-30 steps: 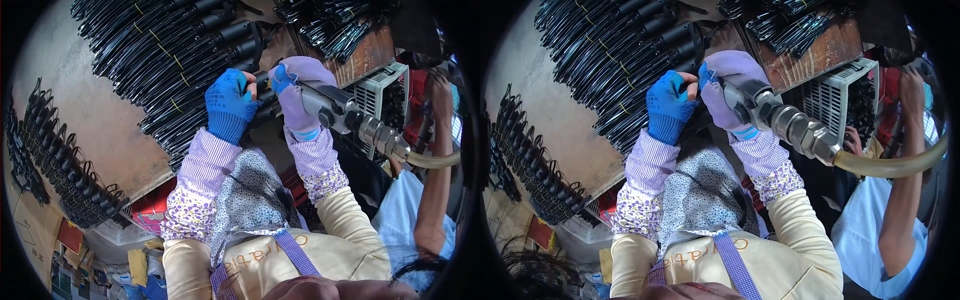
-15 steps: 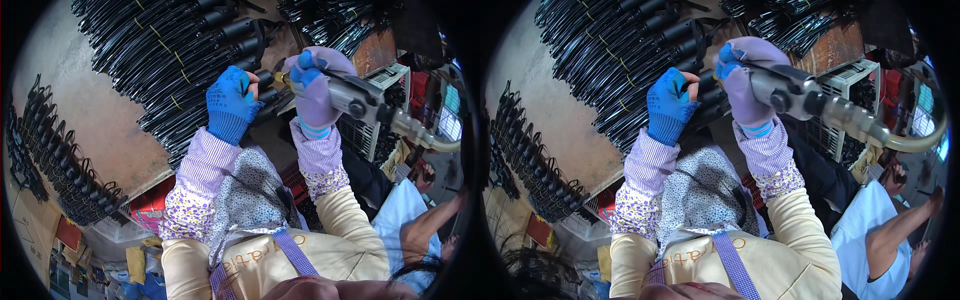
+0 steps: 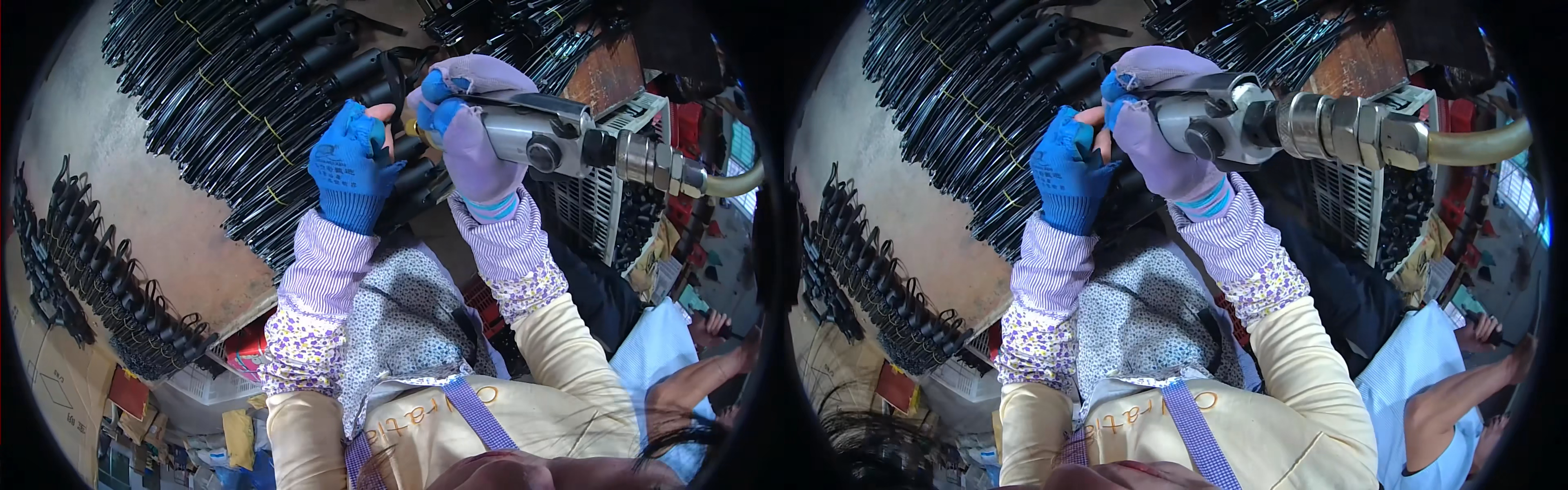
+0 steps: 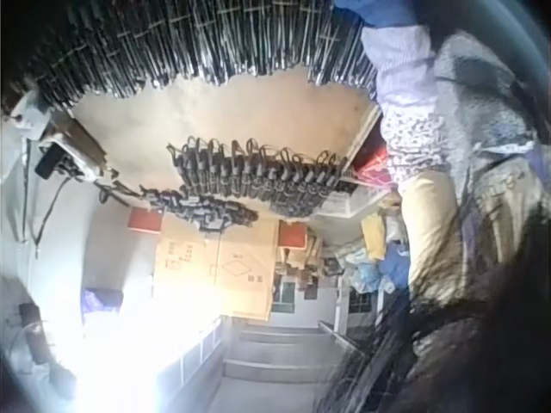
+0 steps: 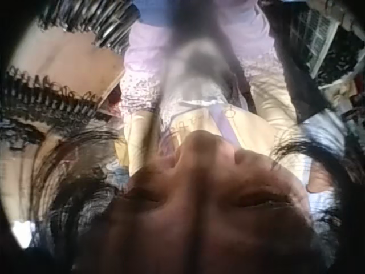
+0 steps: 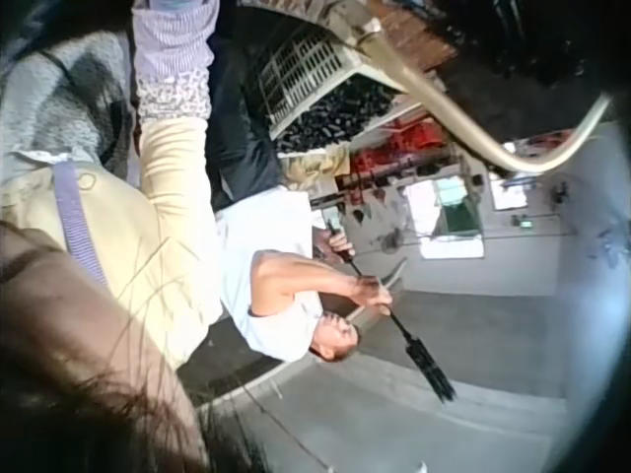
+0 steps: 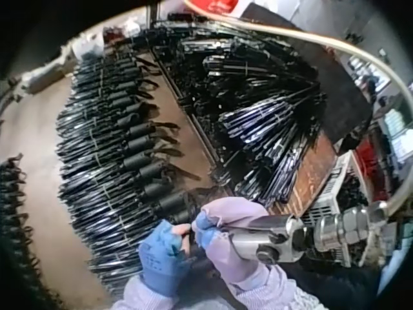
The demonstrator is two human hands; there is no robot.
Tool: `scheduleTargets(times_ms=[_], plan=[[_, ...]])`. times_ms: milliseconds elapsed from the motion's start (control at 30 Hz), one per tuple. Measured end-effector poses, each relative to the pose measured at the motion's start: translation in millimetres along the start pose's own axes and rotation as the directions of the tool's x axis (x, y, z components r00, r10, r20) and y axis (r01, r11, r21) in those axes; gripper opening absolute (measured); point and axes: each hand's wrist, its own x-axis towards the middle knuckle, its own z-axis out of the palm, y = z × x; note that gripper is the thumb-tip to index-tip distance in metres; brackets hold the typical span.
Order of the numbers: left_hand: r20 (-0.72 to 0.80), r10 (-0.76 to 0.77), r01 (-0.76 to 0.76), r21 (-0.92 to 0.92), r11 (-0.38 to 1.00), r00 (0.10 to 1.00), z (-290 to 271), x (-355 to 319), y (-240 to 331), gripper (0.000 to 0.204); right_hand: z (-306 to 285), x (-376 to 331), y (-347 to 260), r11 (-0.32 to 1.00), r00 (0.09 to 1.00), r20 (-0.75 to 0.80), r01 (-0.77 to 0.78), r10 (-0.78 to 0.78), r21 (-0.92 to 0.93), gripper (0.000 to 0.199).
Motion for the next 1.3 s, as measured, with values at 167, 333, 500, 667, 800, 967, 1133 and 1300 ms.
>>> scheduleTargets(times_ms=[167, 333, 500, 667, 800, 967, 1133, 1300], plan=[[0.049, 0.089, -0.093, 0.085, 0.992, 0.995, -1.7, 3.8, -2.5, 0.041, 5.8, 9.3, -1.2, 0.998, 0.998, 0.052, -0.043, 0.040, 0.048, 0.032], [0.125, 0.068, -0.084, 0.121, 0.989, 0.990, -4.1, 2.6, -6.2, 0.051, 10.5, 16.1, 5.1, 1.000, 0.998, 0.063, 0.002, -0.002, -0.001, 0.033], [0.096, 0.071, -0.079, 0.088, 0.993, 0.993, -4.3, 4.2, -7.5, 0.047, 14.8, 14.6, 2.9, 0.998, 0.998, 0.051, -0.045, 0.047, -0.036, 0.032], [0.115, 0.053, -0.060, 0.060, 0.996, 0.992, -8.8, 3.3, -9.3, 0.039, 11.6, 11.8, 7.5, 0.991, 0.995, 0.069, -0.070, 0.078, -0.116, 0.032], [0.136, -0.131, 0.129, 0.025, 0.991, 0.982, -20.9, -3.6, -3.4, 0.032, 8.6, 10.6, 13.5, 0.995, 0.993, 0.058, -0.100, 0.101, -0.024, 0.032], [0.143, -0.335, 0.343, -0.033, 0.939, 0.931, -26.3, -7.5, -4.7, 0.023, 14.1, 11.1, 14.3, 0.994, 0.994, 0.029, -0.107, 0.106, 0.036, 0.032], [0.151, -0.379, 0.390, -0.056, 0.919, 0.913, -26.7, -7.5, -6.1, 0.018, 20.8, 11.7, 9.6, 0.990, 0.998, 0.017, -0.063, 0.066, -0.123, 0.032], [0.162, -0.368, 0.384, -0.079, 0.920, 0.916, -27.2, -8.4, -8.3, 0.017, 20.3, 12.9, 13.3, 0.981, 0.999, 0.035, -0.007, 0.014, -0.194, 0.032]])
